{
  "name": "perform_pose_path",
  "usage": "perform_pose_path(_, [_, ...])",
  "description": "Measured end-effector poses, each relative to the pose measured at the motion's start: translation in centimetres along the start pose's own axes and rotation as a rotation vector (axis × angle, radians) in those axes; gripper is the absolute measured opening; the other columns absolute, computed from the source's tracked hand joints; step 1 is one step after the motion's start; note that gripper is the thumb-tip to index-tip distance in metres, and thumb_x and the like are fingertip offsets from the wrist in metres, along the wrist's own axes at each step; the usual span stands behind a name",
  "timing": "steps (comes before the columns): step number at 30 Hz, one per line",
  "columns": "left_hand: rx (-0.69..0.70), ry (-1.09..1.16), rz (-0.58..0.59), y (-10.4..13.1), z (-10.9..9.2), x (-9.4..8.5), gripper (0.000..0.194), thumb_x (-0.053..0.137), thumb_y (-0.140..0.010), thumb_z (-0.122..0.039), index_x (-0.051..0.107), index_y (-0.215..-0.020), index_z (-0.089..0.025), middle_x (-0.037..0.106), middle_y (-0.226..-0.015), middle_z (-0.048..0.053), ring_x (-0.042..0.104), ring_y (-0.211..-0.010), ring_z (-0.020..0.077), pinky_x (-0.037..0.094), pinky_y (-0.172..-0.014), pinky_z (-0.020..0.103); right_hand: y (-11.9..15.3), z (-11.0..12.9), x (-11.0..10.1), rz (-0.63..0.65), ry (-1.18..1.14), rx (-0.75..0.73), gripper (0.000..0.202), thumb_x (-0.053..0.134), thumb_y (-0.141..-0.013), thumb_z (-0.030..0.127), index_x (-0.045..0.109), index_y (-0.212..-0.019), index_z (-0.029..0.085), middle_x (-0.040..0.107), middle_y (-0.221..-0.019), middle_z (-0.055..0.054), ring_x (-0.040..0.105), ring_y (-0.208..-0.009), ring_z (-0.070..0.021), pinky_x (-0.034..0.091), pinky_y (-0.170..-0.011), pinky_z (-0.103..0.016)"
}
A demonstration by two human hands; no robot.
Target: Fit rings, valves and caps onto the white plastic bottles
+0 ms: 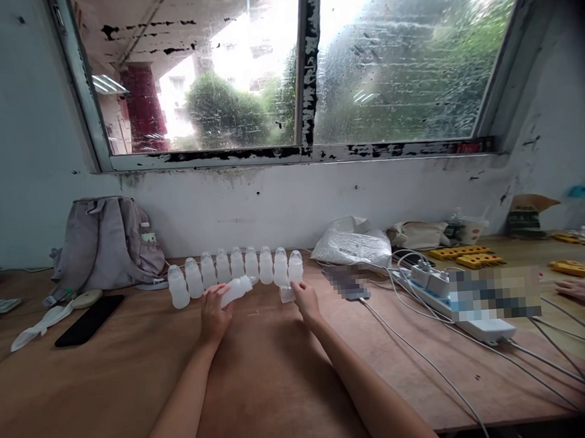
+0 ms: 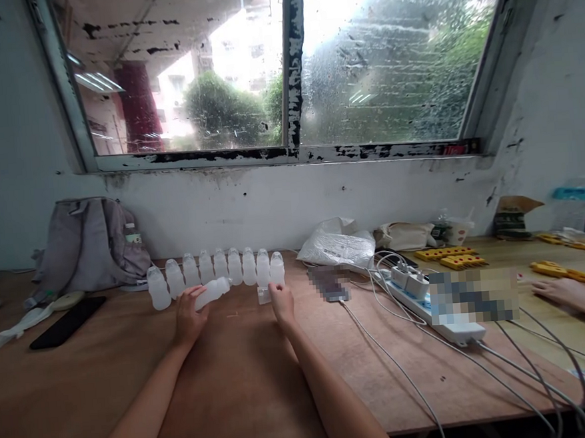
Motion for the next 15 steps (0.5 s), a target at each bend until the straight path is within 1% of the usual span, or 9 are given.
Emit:
perform_pose_path(2, [-0.119, 0.015, -0.058, -0.1, 0.1, -0.1, 0.034, 0.053, -0.076, -0.023, 0.047, -0.109, -0.019, 0.055, -0.102, 0.009, 0.05, -0.097, 0.0235, 0.039, -0.086, 0.04, 0.3, 0.1, 0.1, -0.026, 0.134, -0.135, 0.021, 0.052, -0.068, 0.04, 0.051, -0.066, 0.02, 0.049, -0.052, 0.002, 0.046, -0.048, -0.0131, 0.03, -0.046, -0.023])
perform_pose_path(4, [-0.18, 0.026, -0.078, -0.2, -0.1, 0.0, 0.036, 0.054, -0.075, -0.027, 0.046, -0.109, -0.018, 0.055, -0.101, 0.01, 0.051, -0.095, 0.0239, 0.039, -0.085, 0.039, 0.7, -0.1, 0.7, -0.026, 0.323, -0.293, 0.019, 0.054, -0.07, 0.037, 0.053, -0.079, 0.02, 0.054, -0.062, 0.0, 0.05, -0.057, -0.015, 0.032, -0.05, -0.023])
perform_pose_path(6, [-0.174, 0.041, -0.051, -0.2, -0.4, 0.2, 0.035, 0.054, -0.075, -0.027, 0.047, -0.108, -0.018, 0.055, -0.1, 0.01, 0.051, -0.095, 0.0235, 0.038, -0.085, 0.038, 1.2, -0.6, 1.5, 0.006, 0.469, -0.412, 0.015, 0.051, -0.073, 0.029, 0.053, -0.086, 0.021, 0.057, -0.075, -0.003, 0.053, -0.066, -0.0162, 0.034, -0.054, -0.023])
perform_pose_path(8, [-0.14, 0.056, -0.004, -0.1, -0.5, 0.3, 0.033, 0.054, -0.075, -0.026, 0.047, -0.107, -0.018, 0.055, -0.101, 0.009, 0.051, -0.095, 0.0229, 0.037, -0.087, 0.037, 1.4, -1.1, 2.2, 0.057, 0.549, -0.487, 0.015, 0.049, -0.074, 0.022, 0.053, -0.088, 0.021, 0.057, -0.088, -0.006, 0.054, -0.074, -0.0174, 0.036, -0.059, -0.024])
perform_pose_path(10, [-0.119, 0.06, 0.032, 0.0, -0.5, 0.5, 0.033, 0.053, -0.075, -0.024, 0.047, -0.108, -0.019, 0.055, -0.102, 0.008, 0.051, -0.096, 0.0228, 0.037, -0.087, 0.037, 1.4, -1.6, 2.6, 0.119, 0.585, -0.523, 0.019, 0.048, -0.075, 0.019, 0.054, -0.092, 0.021, 0.055, -0.094, -0.008, 0.054, -0.08, -0.0185, 0.039, -0.064, -0.025])
perform_pose_path(12, [-0.115, 0.05, 0.047, 0.1, -0.4, 0.6, 0.034, 0.053, -0.075, -0.022, 0.047, -0.108, -0.019, 0.056, -0.102, 0.008, 0.05, -0.096, 0.0229, 0.037, -0.087, 0.037, 1.3, -2.0, 2.8, 0.161, 0.583, -0.518, 0.022, 0.048, -0.075, 0.019, 0.054, -0.095, 0.021, 0.054, -0.096, -0.008, 0.054, -0.083, -0.0192, 0.041, -0.068, -0.027])
perform_pose_path(15, [-0.128, 0.04, 0.047, 0.2, -0.2, 0.7, 0.034, 0.054, -0.074, -0.02, 0.048, -0.107, -0.019, 0.056, -0.102, 0.007, 0.05, -0.095, 0.0227, 0.037, -0.087, 0.037, 0.9, -2.3, 2.8, 0.157, 0.535, -0.475, 0.023, 0.047, -0.077, 0.024, 0.054, -0.099, 0.018, 0.055, -0.097, -0.009, 0.054, -0.088, -0.0197, 0.042, -0.076, -0.029])
Point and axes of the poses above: each hand's wrist, its own y-axis away from the middle knuckle, its own x-axis out of the palm, z = x × y, the point moved 1 cm from there along -y, towards the middle knuckle
